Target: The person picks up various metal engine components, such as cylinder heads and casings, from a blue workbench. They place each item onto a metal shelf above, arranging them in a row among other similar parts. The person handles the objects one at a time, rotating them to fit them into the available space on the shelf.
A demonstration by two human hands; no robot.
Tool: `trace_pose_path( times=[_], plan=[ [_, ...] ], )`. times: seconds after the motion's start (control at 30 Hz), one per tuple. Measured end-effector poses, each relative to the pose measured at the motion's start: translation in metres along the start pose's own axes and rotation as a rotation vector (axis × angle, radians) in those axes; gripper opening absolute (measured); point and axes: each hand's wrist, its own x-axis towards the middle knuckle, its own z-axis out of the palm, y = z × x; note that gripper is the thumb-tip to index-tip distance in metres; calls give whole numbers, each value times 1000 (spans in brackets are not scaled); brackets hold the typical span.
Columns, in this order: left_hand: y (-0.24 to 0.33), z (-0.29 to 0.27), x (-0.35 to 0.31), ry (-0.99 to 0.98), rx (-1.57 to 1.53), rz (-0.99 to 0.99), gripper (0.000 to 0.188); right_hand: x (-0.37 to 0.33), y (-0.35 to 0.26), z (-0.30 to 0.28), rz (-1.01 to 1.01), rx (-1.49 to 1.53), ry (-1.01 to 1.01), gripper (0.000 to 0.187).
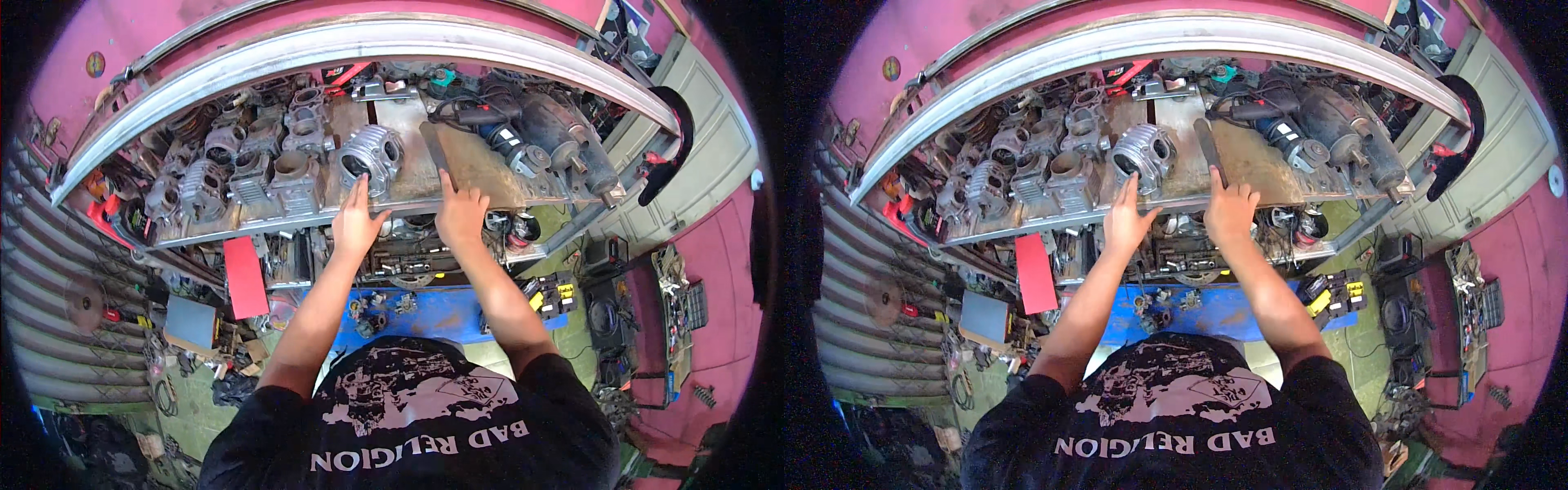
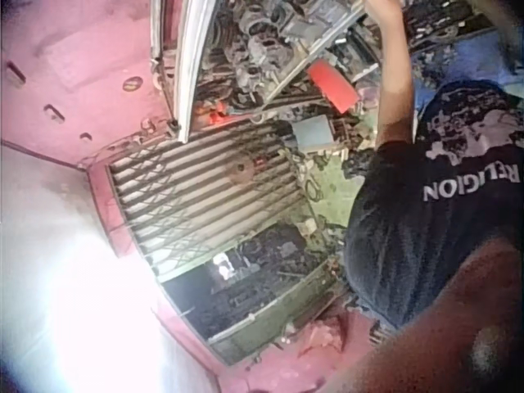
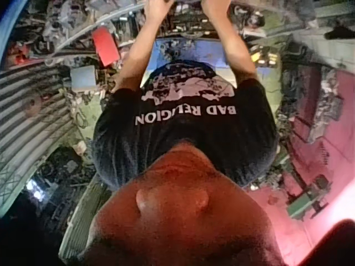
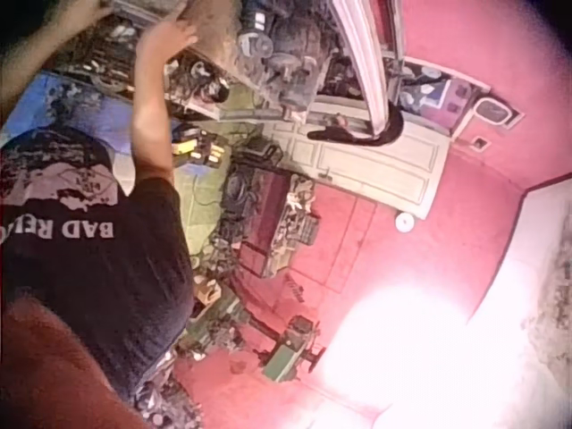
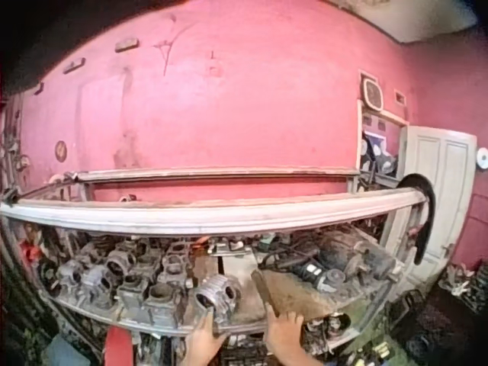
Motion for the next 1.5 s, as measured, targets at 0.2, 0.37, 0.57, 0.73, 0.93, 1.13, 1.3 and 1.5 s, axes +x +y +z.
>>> trace_pose_path(
  times=[0.2,0.37,0.57,0.73,0.93,1.13,1.3,1.5],
  plan=[
    [0,-6,25,-302,187,-47,83,46,3,9,-50,-133,-243,57],
    [7,-16,35,-436,208,-155,73,49,-22,15,-92,-154,-199,59],
    [-10,-33,-23,159,-7,-101,51,25,-102,-32,-283,400,144,42],
    [-71,-74,-51,413,102,-341,66,7,-175,-21,-274,788,-157,66],
    [-100,-84,-31,38,118,-362,72,26,-213,16,-232,685,-120,68],
    [-102,-84,-25,-13,126,-399,79,25,-220,17,-197,657,-119,64],
    [-115,-79,-31,-5,84,-281,88,26,-219,17,-205,633,-113,67],
    [-125,-81,-32,47,12,-317,89,41,-212,-32,-140,710,-250,60]
  ],
)
